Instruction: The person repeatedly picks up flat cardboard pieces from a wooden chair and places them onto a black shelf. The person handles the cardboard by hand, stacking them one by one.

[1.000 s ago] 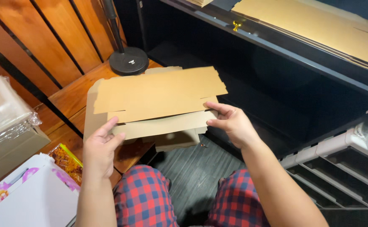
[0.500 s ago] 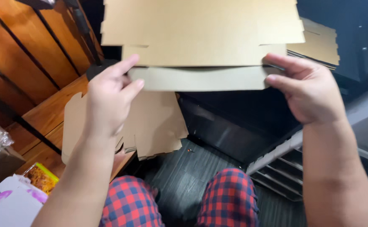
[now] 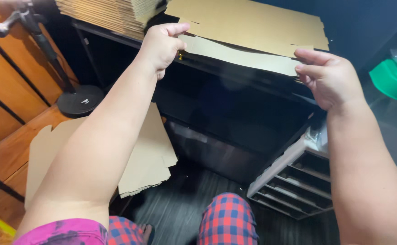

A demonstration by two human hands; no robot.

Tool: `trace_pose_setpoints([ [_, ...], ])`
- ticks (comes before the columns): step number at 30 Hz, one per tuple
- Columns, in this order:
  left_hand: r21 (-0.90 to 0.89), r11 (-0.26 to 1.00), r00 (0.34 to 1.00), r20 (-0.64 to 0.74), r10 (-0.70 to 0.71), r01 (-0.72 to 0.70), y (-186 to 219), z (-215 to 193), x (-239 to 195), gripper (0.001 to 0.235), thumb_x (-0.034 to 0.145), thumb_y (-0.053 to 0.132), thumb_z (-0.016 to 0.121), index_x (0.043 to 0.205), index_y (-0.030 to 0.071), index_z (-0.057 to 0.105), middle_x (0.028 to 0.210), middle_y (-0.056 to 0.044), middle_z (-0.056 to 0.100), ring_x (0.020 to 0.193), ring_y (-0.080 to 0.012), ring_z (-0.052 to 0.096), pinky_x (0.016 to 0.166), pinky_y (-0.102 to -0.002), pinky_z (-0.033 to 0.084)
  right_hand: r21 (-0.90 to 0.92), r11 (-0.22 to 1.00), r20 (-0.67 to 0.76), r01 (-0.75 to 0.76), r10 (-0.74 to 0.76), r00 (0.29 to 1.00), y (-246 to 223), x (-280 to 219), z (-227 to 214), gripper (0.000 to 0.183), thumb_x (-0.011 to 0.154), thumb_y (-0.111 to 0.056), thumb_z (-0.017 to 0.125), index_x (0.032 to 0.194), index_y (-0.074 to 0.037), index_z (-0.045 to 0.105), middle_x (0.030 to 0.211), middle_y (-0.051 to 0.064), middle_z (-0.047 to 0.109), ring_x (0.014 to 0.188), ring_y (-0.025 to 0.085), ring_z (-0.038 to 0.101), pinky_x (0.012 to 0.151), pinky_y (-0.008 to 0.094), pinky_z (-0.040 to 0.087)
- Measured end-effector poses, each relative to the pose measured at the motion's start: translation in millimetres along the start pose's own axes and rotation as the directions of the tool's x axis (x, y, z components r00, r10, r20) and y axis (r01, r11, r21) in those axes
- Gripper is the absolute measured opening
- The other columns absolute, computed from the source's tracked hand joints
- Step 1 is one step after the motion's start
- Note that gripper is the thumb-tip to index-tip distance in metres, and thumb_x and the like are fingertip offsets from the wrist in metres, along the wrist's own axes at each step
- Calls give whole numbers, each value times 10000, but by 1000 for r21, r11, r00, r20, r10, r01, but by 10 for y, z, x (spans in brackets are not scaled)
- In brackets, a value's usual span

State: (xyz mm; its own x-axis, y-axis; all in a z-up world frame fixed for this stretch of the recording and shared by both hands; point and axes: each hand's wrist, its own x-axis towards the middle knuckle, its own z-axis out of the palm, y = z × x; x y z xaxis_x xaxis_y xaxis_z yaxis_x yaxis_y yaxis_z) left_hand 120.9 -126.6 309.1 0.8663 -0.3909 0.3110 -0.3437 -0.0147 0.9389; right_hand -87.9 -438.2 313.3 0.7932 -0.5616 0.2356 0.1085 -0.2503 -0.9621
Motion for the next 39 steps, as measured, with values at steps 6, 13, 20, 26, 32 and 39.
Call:
trace_pose_setpoints([
  [6, -1, 998, 998, -18, -65, 65, -133, 251, 506, 654, 727, -98, 581, 1330, 125, 700, 1369, 1, 728, 1316, -121, 658, 1043, -214, 542, -86, 996, -45, -17, 13, 999, 180, 372, -57, 432, 835, 30, 706, 1252, -83, 718, 1281, 22, 732, 1010, 80, 697, 782, 122, 586],
  [13, 26, 994, 994, -35, -103, 104, -159, 441, 700, 664, 736, -144, 548, 1329, 115, 698, 1377, -49, 716, 1308, -154, 668, 1057, -230, 567, -128, 991, -72, -25, 16, 997, 241, 592, -18, 414, 836, 34, 696, 1236, -67, 729, 1253, 26, 735, 866, 62, 637, 697, 117, 545],
  [20, 151, 980, 990, -80, -119, 130, -332, 481, 952, 597, 762, -83, 562, 1279, 160, 736, 1312, -14, 746, 1245, -126, 695, 1118, -250, 503, -174, 984, -66, -45, 34, 997, 276, 745, 54, 393, 862, 21, 689, 1234, -94, 744, 1156, 27, 733, 838, 72, 634, 709, 132, 536],
  [26, 213, 968, 990, -72, -118, 131, -386, 504, 1032, 532, 820, -56, 573, 1278, 162, 733, 1336, -11, 728, 1277, -145, 670, 1141, -251, 483, -200, 978, -44, -59, 51, 998, 337, 795, 63, 386, 884, 17, 685, 1246, -108, 737, 1156, 31, 732, 918, 81, 669, 767, 142, 569],
  [32, 367, 922, 992, 0, -130, 121, -239, 511, 849, 550, 883, -45, 508, 1358, 175, 679, 1472, -32, 623, 1401, -206, 553, 1210, -321, 391, -183, 982, -36, -48, 42, 998, 477, 819, 74, 317, 920, 27, 662, 1196, -120, 715, 1008, 42, 687, 797, 103, 653, 711, 190, 592],
  [39, 666, 737, 983, 33, -182, 115, -263, 443, 798, 478, 991, 246, 486, 1423, 402, 619, 1388, 163, 655, 1342, -169, 504, 1117, -365, 268, -377, 926, 28, -9, 21, 999, 418, 689, 60, 302, 835, -124, 837, 1126, -129, 755, 944, -9, 741, 814, 50, 681, 758, 177, 522],
])
